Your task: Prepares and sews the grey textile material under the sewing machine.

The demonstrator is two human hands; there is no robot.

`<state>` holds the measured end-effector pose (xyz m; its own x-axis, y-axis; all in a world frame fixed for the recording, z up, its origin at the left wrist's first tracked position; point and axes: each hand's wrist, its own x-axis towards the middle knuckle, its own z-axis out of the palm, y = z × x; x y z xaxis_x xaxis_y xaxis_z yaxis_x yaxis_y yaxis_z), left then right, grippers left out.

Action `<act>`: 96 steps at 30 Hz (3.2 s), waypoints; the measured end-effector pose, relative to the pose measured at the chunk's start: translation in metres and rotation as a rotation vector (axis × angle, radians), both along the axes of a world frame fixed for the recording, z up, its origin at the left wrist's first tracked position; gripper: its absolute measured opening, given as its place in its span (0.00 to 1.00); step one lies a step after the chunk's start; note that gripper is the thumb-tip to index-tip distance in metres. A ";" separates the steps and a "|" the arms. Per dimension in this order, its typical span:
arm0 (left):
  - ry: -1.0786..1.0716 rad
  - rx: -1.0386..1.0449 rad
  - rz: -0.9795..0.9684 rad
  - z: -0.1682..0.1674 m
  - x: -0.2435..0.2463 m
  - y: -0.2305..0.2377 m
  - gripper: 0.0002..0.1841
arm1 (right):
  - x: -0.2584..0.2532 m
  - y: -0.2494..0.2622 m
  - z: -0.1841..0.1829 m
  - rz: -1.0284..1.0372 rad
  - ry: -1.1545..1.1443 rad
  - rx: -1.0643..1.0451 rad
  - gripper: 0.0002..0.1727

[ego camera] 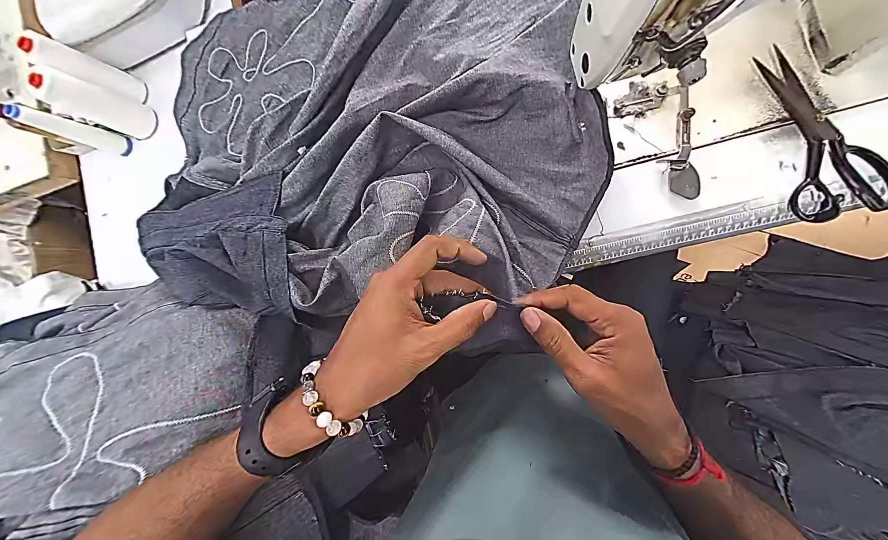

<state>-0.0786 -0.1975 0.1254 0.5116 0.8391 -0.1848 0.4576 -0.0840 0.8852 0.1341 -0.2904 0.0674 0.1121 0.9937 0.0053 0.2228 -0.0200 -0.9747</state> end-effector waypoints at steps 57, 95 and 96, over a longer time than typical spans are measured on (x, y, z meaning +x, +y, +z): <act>-0.140 -0.320 0.034 -0.003 0.001 -0.007 0.12 | 0.008 -0.001 0.004 0.092 0.431 -0.255 0.11; 0.149 1.083 -0.402 -0.004 -0.011 -0.022 0.02 | -0.003 -0.012 0.023 0.045 -0.415 0.294 0.07; 0.165 1.095 -0.412 -0.004 -0.012 -0.022 0.03 | -0.003 -0.012 0.024 0.062 -0.450 0.292 0.07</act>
<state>-0.0904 -0.2199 0.1217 0.8182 0.3684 0.4415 0.3205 -0.9296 0.1818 0.1311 -0.3022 0.0910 -0.0234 0.9484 0.3162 0.6122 0.2637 -0.7455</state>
